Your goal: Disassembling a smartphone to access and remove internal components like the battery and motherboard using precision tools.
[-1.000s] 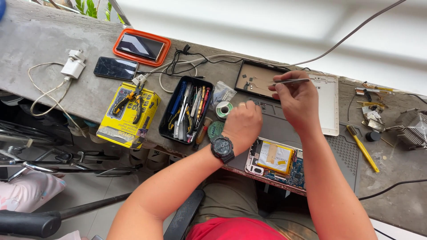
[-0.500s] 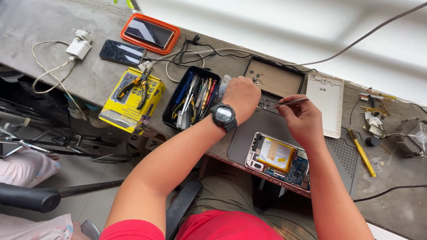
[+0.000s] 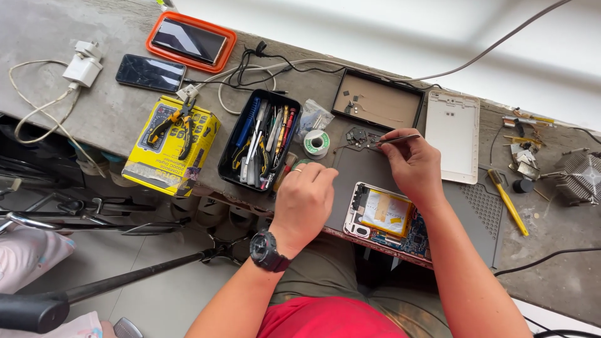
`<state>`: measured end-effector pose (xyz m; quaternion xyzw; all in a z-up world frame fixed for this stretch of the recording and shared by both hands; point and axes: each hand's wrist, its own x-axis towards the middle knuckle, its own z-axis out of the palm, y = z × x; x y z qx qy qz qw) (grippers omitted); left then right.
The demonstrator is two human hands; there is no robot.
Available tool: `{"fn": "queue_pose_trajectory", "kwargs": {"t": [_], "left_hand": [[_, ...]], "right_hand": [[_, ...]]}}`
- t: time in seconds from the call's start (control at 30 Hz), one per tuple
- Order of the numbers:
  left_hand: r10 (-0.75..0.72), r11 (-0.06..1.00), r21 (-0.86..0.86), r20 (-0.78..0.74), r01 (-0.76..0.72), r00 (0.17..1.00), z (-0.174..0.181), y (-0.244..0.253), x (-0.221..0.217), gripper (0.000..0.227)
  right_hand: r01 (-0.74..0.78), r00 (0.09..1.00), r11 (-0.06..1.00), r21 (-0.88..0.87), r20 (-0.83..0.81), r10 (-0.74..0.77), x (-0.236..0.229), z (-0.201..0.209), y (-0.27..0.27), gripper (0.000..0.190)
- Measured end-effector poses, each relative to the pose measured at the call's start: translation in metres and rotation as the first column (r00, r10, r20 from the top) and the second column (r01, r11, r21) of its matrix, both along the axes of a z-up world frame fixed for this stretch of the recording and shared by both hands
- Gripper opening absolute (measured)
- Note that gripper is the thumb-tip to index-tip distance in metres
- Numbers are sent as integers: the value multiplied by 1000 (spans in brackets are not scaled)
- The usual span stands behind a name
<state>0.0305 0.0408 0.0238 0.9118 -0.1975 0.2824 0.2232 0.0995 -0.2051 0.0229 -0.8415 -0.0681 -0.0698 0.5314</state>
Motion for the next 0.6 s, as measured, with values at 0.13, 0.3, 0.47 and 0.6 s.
{"fn": "queue_pose_trajectory", "kwargs": {"t": [0.13, 0.3, 0.47, 0.6], "left_hand": [[18, 1000, -14, 31, -17, 999, -4, 9, 1, 13], [-8, 998, -62, 52, 11, 999, 5, 5, -2, 14], [-67, 982, -168, 88, 81, 994, 1, -10, -12, 16], [-92, 959, -263, 50, 102, 995, -13, -28, -23, 17]], "right_hand": [[-1, 1000, 1000, -4, 17, 1, -2, 5, 4, 17], [33, 999, 998, 58, 32, -35, 12, 2, 3, 14], [31, 992, 996, 85, 116, -41, 40, 23, 17, 13], [33, 978, 996, 82, 203, -49, 69, 21, 30, 14]]}}
